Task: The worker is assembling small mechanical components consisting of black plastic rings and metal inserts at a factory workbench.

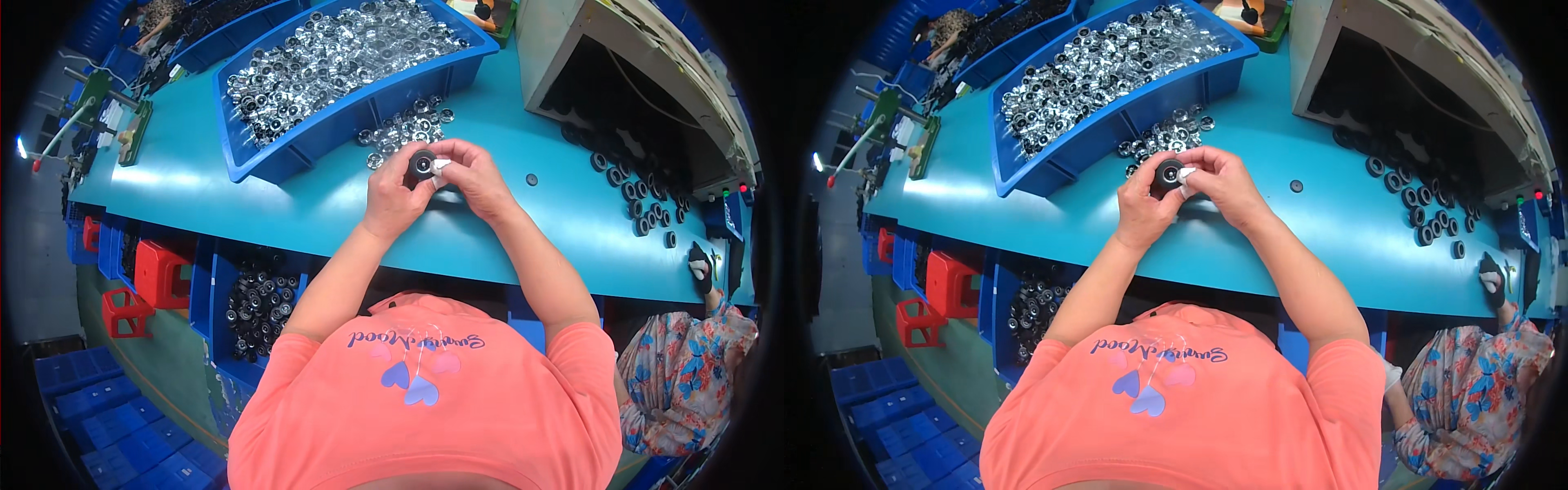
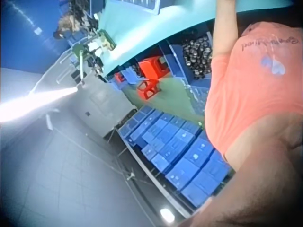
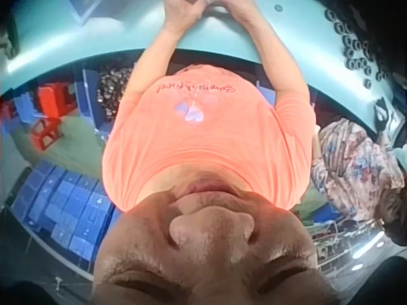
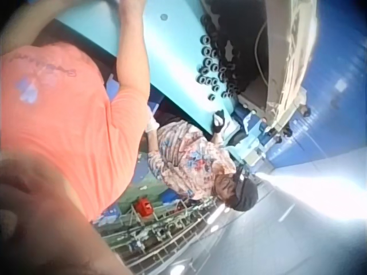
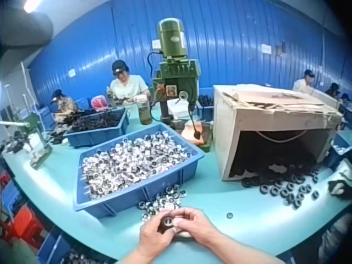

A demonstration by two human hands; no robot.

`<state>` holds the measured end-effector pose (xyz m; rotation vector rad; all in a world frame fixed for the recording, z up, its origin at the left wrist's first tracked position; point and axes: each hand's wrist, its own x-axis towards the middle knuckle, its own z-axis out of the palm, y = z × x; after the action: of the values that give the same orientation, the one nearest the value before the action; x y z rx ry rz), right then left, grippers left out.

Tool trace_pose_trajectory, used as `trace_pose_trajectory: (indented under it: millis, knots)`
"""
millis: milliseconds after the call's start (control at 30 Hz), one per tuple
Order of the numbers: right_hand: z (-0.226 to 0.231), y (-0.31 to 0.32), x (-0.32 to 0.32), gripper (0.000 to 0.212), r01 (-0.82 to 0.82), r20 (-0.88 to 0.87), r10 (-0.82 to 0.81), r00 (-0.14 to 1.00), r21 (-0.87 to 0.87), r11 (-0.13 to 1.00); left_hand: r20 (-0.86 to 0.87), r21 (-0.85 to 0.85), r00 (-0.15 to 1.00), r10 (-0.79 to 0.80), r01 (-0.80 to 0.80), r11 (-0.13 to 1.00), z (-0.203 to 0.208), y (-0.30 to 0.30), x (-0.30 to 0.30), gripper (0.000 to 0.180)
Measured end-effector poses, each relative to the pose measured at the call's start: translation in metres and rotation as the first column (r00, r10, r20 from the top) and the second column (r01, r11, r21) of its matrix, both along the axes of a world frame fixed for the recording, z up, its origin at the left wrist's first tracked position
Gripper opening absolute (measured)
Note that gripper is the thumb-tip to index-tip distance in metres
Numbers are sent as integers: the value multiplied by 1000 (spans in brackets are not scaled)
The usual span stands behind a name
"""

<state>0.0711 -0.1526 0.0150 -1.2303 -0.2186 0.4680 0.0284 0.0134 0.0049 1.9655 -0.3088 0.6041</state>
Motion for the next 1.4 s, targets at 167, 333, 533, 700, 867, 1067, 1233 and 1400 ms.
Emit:
trace_pose_trajectory:
  millis: [167, 333, 533, 700, 867, 1067, 1233, 1400]
  knots:
    - [-3, 0, -2, 28, 53, 44, -52, 998, -17, 998, 39, 119, 999, 26, -30, 992, 2, -7, -1, 49]
    - [23, -12, -1, 31, -136, 163, 184, 969, -268, 954, 6, 111, 999, 54, -54, 992, 2, 9, -16, 49]
    - [69, -107, 15, 25, 243, 464, 123, 877, -650, 720, -142, 241, 940, 310, -271, 932, -9, 135, -120, 57]
    - [36, -186, 72, 24, 718, 745, -79, 662, -601, 351, -260, 863, 690, 676, -149, 483, -11, 246, -245, 69]
    - [80, -163, 113, 46, 427, 439, 116, 891, -897, 115, -120, 696, 803, 584, -351, 626, 0, 227, -202, 51]
    - [-4, -171, 177, 58, 696, 696, -14, 718, -718, 30, 107, 535, 953, -282, 184, 825, 33, 29, -38, 35]
    - [-3, -174, 178, 59, 688, 687, 36, 726, -726, -5, 74, 622, 732, -678, 497, 605, 40, -92, 4, 35]
    - [-7, -186, 181, 57, 660, 648, 152, 746, -750, -38, 32, 525, 656, -754, 631, 571, -5, -110, 13, 33]
